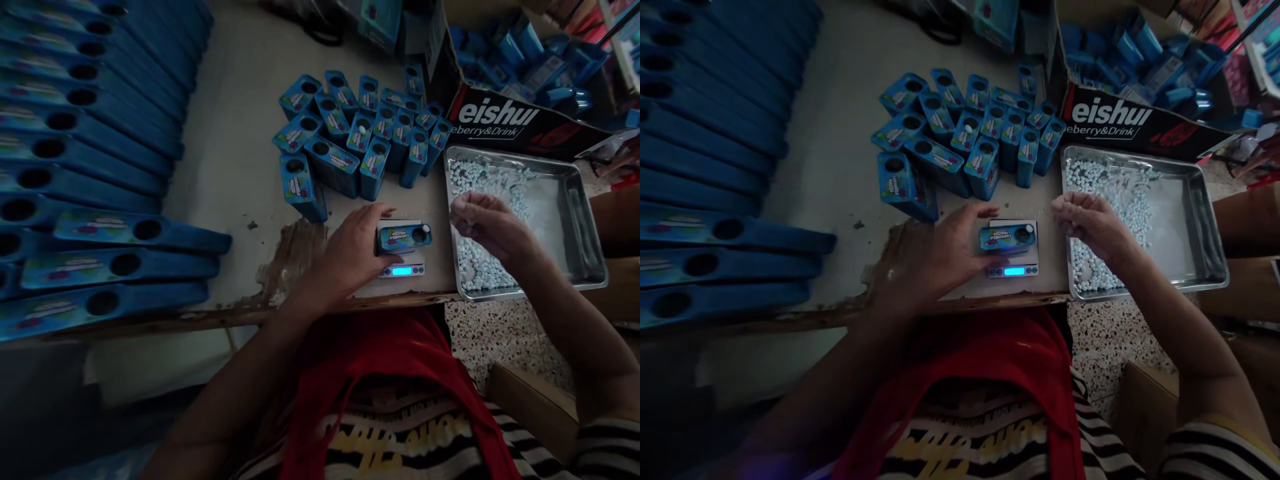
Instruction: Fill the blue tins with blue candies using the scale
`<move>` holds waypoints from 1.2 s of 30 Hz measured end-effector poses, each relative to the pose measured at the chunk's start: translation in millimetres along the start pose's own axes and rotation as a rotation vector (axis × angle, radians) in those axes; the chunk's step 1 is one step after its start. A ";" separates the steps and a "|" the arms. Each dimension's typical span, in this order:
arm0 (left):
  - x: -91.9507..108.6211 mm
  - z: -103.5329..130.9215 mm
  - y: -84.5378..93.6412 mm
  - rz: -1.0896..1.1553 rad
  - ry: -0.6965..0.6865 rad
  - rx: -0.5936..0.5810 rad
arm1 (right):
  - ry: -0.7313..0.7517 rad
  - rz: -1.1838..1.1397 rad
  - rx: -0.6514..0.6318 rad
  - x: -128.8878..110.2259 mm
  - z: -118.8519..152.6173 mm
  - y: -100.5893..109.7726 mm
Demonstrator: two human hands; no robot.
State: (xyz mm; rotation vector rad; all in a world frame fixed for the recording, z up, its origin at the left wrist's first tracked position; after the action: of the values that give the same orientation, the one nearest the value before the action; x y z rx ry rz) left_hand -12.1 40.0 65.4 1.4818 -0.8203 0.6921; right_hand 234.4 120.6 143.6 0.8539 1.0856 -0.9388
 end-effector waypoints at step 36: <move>62.6 -120.6 -91.0 -0.083 -0.493 0.083 | -0.200 -1.284 0.437 117.5 -7.3 47.2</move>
State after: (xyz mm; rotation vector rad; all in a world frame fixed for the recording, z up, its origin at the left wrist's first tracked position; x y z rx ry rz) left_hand 104.0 154.7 74.0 1.7832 -1.1033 0.2993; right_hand 297.7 121.7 33.7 0.2859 1.2359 -2.3330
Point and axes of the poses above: each hand's wrist, its own z-axis away from the middle knuckle, its own y-axis out of the back of the hand, x = y × z, the point moved 2 cm from there along -z, towards the middle knuckle, and after that the axes turned 7 degrees about y, right-handed, at the moved point
